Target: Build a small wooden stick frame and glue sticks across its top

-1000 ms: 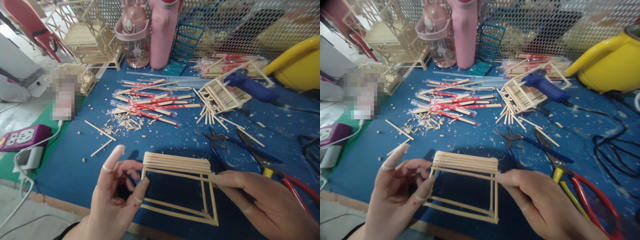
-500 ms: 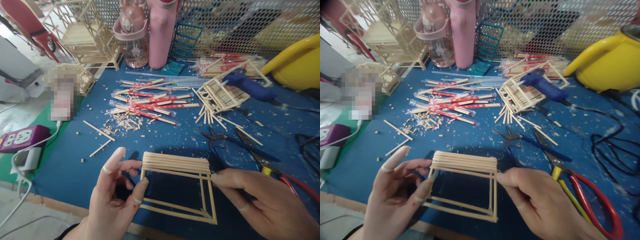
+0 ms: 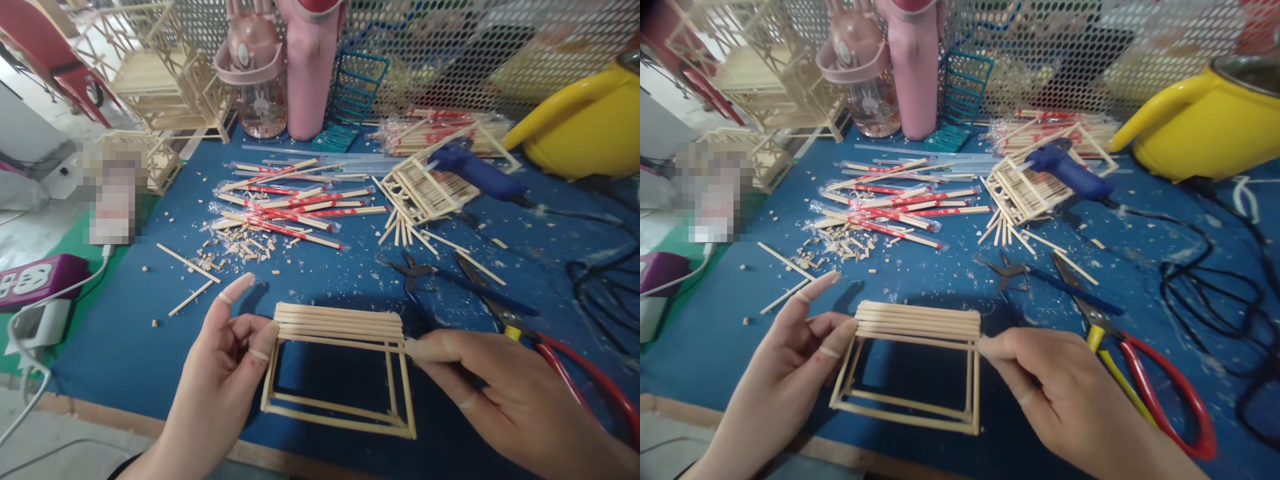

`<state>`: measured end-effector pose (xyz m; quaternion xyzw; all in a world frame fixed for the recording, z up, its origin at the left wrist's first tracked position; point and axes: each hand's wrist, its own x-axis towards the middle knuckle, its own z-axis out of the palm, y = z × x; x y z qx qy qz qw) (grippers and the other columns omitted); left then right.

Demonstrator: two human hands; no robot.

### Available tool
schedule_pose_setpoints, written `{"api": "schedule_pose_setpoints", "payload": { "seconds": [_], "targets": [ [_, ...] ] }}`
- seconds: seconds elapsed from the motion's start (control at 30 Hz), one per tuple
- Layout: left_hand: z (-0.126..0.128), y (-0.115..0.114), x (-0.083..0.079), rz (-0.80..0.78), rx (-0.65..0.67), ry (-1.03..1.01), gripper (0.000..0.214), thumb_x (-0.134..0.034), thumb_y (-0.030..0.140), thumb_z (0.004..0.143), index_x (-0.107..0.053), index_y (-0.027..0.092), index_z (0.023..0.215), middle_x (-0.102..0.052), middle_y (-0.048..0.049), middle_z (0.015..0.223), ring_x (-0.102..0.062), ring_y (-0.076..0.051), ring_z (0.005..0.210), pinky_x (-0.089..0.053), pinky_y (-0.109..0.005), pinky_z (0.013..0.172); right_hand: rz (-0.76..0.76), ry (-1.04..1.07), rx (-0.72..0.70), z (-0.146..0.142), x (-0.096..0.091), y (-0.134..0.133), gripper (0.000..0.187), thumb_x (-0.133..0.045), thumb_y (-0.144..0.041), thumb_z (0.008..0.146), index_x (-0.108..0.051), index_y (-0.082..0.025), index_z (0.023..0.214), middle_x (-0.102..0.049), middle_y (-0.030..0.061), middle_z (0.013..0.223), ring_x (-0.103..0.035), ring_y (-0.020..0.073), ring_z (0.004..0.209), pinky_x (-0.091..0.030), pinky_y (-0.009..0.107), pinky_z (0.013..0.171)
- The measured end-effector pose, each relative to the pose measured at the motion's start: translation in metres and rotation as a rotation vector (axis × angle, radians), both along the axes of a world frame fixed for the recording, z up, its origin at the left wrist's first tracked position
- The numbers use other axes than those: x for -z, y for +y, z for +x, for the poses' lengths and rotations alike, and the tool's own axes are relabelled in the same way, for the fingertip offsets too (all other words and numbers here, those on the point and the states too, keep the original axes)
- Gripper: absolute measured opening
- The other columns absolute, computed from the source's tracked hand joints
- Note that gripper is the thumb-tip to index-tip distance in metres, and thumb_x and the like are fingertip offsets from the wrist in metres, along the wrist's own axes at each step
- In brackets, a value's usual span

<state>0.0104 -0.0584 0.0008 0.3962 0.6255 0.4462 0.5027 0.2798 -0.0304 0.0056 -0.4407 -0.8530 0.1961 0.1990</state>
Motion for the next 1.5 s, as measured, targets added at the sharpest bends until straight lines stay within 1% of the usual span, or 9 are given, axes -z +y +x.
{"api": "schedule_pose_setpoints", "payload": {
  "seconds": [0.23,0.5,0.83,0.93,1.0,1.1,1.2,1.27,1.5],
  "targets": [
    [-0.001,-0.001,0.003,-0.022,-0.027,0.03,0.058,-0.065,0.038,0.08,-0.039,0.026,0.131,-0.063,0.0035,0.065,-0.055,-0.01,0.052,-0.044,-0.017,0.047,-0.066,0.032,0.032,-0.004,-0.001,0.001,0.009,-0.052,-0.017,0.087,-0.059,-0.023,0.086,-0.069,-0.0019,0.074,-0.066,0.0124,0.065,-0.049,0.022,0.059],
    [-0.009,-0.004,0.013,0.003,0.019,0.062,0.065,-0.07,0.039,0.075,-0.04,0.029,0.132,-0.066,0.0015,0.072,-0.062,-0.014,0.06,-0.051,-0.019,0.051,-0.034,0.112,0.099,-0.015,-0.009,0.0,0.009,-0.054,-0.016,0.085,-0.058,-0.02,0.078,-0.063,-0.0018,0.068,-0.059,0.0104,0.062,-0.047,0.021,0.059],
    [-0.007,-0.004,0.012,-0.001,0.011,0.087,0.063,-0.068,0.04,0.077,-0.04,0.028,0.132,-0.065,0.0016,0.072,-0.062,-0.014,0.061,-0.051,-0.02,0.05,0.044,0.144,0.113,-0.018,-0.008,-0.003,0.009,-0.057,-0.013,0.085,-0.061,-0.019,0.081,-0.065,-0.0013,0.07,-0.061,0.011,0.066,-0.048,0.022,0.063],
    [-0.009,-0.006,0.013,0.04,0.021,0.186,0.058,-0.06,0.041,0.082,-0.037,0.027,0.134,-0.064,0.001,0.075,-0.06,-0.014,0.059,-0.052,-0.021,0.051,0.02,0.137,0.121,-0.017,-0.007,-0.003,0.009,-0.056,-0.014,0.085,-0.061,-0.02,0.081,-0.065,-0.002,0.071,-0.062,0.0107,0.066,-0.048,0.021,0.063],
    [-0.014,-0.008,0.009,0.159,0.013,0.386,0.059,-0.055,0.039,0.086,-0.033,0.027,0.139,-0.065,-0.0025,0.088,-0.064,-0.016,0.07,-0.055,-0.025,0.057,0.007,0.142,0.128,-0.017,-0.006,-0.004,0.008,-0.057,-0.015,0.085,-0.062,-0.021,0.082,-0.066,-0.0026,0.072,-0.063,0.0104,0.068,-0.048,0.02,0.064],
    [-0.02,-0.009,-0.004,0.432,0.162,0.837,0.059,-0.05,0.035,0.088,-0.03,0.028,0.143,-0.06,-0.0078,0.12,-0.061,-0.024,0.106,-0.054,-0.035,0.082,-0.01,0.149,0.133,-0.016,-0.004,-0.004,0.008,-0.058,-0.015,0.085,-0.062,-0.022,0.083,-0.067,-0.0035,0.074,-0.064,0.0094,0.068,-0.048,0.018,0.064],
    [-0.011,-0.005,-0.017,0.702,0.581,1.162,0.062,-0.049,0.041,0.087,-0.032,0.022,0.143,-0.048,-0.0092,0.142,-0.044,-0.028,0.13,-0.042,-0.04,0.102,-0.025,0.151,0.129,-0.016,-0.004,-0.004,0.008,-0.059,-0.016,0.085,-0.063,-0.022,0.082,-0.068,-0.0036,0.074,-0.064,0.0091,0.068,-0.047,0.018,0.063],
    [0.003,-0.002,-0.019,0.804,0.775,1.279,0.069,-0.048,0.048,0.085,-0.032,0.014,0.143,-0.041,-0.0124,0.147,-0.037,-0.029,0.135,-0.037,-0.041,0.105,-0.04,0.157,0.127,-0.016,-0.005,-0.004,0.008,-0.058,-0.017,0.086,-0.063,-0.022,0.082,-0.068,-0.0035,0.074,-0.064,0.0093,0.068,-0.047,0.018,0.064],
    [0.029,0.002,0.0,0.854,0.812,1.459,0.079,-0.031,0.065,0.086,-0.045,0.005,0.135,-0.042,-0.0186,0.142,-0.043,-0.033,0.131,-0.039,-0.046,0.098,-0.059,0.185,0.136,-0.017,-0.001,-0.004,0.011,-0.056,-0.019,0.087,-0.062,-0.021,0.079,-0.066,-0.0021,0.072,-0.061,0.0106,0.068,-0.044,0.02,0.064]
  ]
}}
